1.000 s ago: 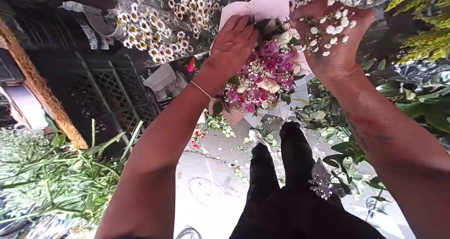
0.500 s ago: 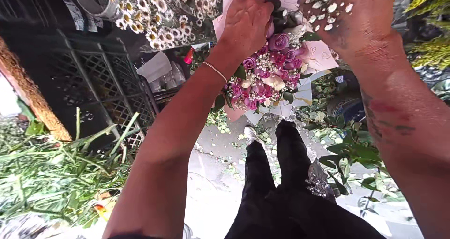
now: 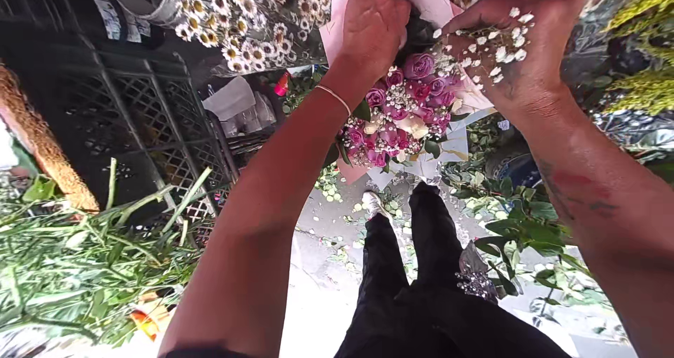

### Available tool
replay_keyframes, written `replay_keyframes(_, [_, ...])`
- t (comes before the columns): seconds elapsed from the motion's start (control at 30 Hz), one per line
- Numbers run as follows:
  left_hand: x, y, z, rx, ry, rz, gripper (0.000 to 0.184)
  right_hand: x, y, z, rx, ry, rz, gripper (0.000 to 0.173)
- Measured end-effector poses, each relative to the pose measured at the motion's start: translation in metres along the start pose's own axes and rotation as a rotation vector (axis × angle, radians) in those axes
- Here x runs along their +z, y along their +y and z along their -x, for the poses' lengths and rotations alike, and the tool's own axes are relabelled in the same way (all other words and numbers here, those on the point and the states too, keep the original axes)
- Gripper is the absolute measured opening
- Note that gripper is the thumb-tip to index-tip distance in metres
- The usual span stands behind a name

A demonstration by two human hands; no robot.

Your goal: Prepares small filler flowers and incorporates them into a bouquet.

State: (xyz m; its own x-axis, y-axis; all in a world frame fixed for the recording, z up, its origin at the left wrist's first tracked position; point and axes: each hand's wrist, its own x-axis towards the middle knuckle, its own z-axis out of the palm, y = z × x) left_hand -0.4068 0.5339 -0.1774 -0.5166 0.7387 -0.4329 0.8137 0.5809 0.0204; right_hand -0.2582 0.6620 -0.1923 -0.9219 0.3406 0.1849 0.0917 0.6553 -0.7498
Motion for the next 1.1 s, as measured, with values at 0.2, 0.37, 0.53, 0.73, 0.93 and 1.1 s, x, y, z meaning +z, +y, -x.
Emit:
replay_keyframes(0.2, [-0.001, -0.001, 0.000, -0.003, -0.009, 0.000, 0.031, 0.019, 0.017, -0.004, -0.289, 0.102, 0.279, 0.019])
replay_keyframes(0.37, [-0.004, -0.001, 0.002, -0.020, -0.033, 0.038, 0.031, 0.013, 0.020, 0.000, -0.380, -0.035, 0.165, 0.019])
replay_keyframes(0.53, [-0.005, 0.001, 0.004, -0.026, -0.028, 0.097, 0.032, 0.014, 0.012, -0.002, -0.357, -0.188, -0.022, 0.021])
replay_keyframes(0.73, [0.002, -0.002, 0.007, -0.019, 0.003, 0.119, 0.034, -0.011, -0.010, -0.027, 0.165, -0.039, -0.170, 0.016])
replay_keyframes(0.93, [-0.002, 0.001, 0.008, -0.011, -0.051, 0.099, 0.038, 0.020, 0.009, -0.033, 0.183, -0.086, 0.079, 0.025])
replay_keyframes(1.1, [-0.001, 0.002, 0.009, -0.035, -0.037, 0.117, 0.036, 0.025, -0.016, -0.024, 0.083, -0.262, 0.171, 0.026])
